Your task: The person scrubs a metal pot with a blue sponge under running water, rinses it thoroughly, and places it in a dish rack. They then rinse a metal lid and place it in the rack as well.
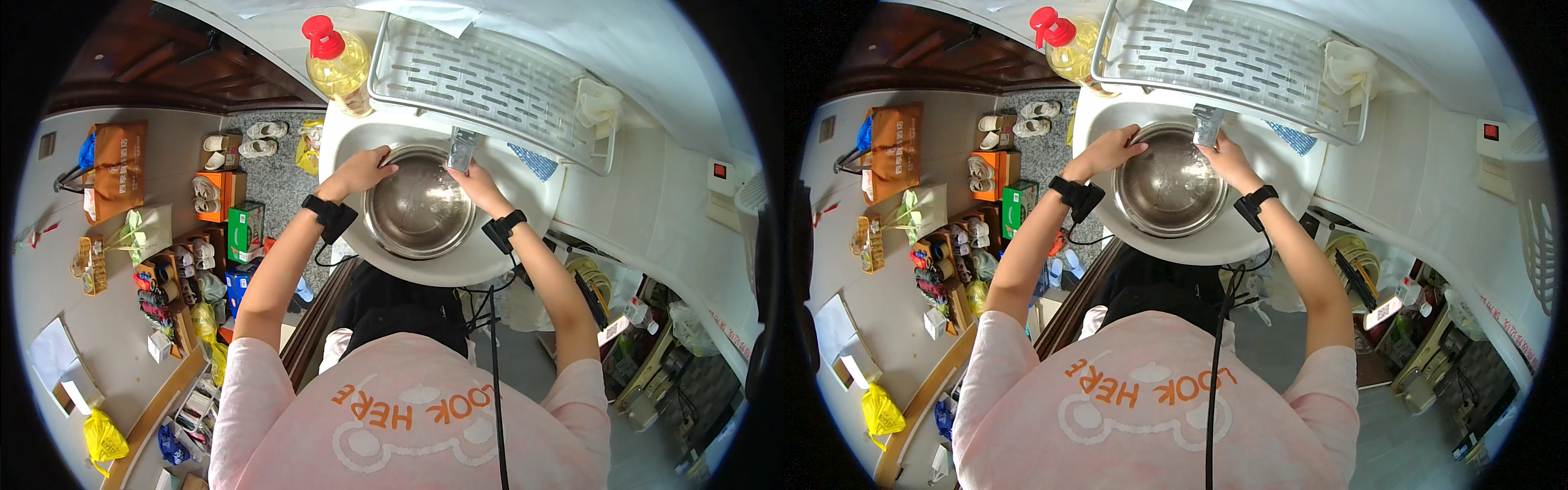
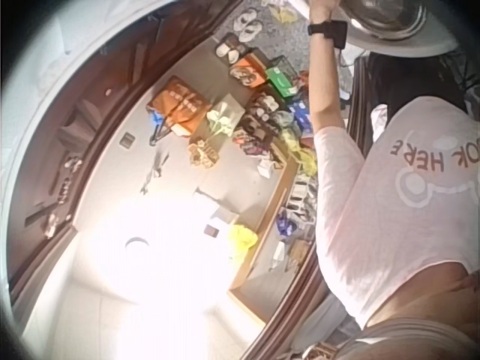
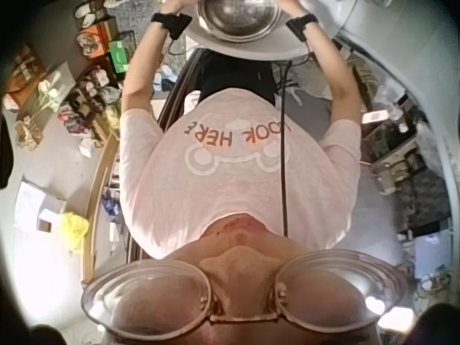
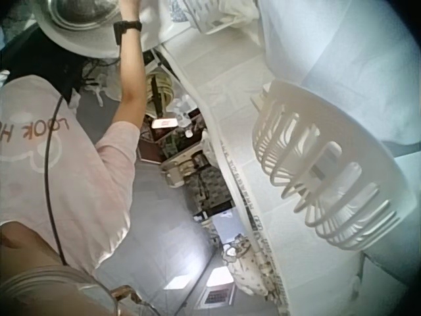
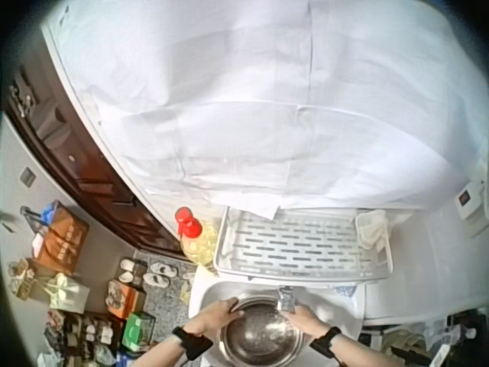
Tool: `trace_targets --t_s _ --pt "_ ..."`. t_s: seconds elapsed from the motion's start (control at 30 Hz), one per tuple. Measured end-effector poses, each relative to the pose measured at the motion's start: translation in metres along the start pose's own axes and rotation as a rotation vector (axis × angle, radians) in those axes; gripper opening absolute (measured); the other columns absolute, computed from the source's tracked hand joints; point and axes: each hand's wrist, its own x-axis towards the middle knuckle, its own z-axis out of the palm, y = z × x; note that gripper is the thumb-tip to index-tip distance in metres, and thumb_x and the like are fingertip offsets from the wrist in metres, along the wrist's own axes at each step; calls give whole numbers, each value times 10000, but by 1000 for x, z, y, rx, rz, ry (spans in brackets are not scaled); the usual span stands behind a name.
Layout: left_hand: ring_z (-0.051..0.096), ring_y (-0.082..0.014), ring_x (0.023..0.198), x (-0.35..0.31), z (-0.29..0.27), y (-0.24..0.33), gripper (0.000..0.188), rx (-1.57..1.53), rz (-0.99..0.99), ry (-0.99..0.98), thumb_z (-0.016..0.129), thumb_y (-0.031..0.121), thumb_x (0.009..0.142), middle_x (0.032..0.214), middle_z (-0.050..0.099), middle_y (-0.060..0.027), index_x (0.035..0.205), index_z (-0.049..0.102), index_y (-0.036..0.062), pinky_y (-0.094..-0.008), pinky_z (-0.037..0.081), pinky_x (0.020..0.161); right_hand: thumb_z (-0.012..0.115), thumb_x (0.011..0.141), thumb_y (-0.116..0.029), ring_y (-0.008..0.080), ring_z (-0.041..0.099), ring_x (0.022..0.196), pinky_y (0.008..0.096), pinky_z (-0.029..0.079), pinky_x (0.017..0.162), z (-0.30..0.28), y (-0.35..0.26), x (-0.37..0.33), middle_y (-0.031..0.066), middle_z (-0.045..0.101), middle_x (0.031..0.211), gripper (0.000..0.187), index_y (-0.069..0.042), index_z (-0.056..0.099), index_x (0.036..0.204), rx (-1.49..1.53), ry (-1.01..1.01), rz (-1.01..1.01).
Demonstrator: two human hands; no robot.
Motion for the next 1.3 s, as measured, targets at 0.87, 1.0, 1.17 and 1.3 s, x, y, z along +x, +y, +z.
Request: trace_targets --t_s 0.87,1.0,1.17,1.3 --pt "609 -427 1002 65 86 41 366 111 385 23 369 64 954 1144 605 -275 1305 466 32 -446 492 894 586 963 -308 261 589 942 355 462 845 -30 13 -83 152 616 1076 431 -25 444 1255 74 188 274" --pt "641 -412 922 64 93 24 280 42 152 18 389 143 978 1049 613 -317 1143 475 -66 -446 517 822 598 956 -290 229 577 815 345 464 743 -32 9 -90 112 593 916 401 -40 440 1228 35 319 152" --pt "696 -314 871 32 108 15 332 -570 -324 -228 476 161 990 1189 559 -297 1193 431 -99 -373 596 671 615 937 -147 205 574 840 323 458 747 -30 1 -109 122 611 940 331 -51 443 1202 54 483 164" --pt "690 -239 856 20 117 1 412 -760 -349 -681 521 204 990 1107 614 -151 1298 413 -49 -327 604 762 604 928 -86 201 582 867 321 466 787 -25 -10 -118 127 619 973 319 -63 448 1206 176 612 -11"
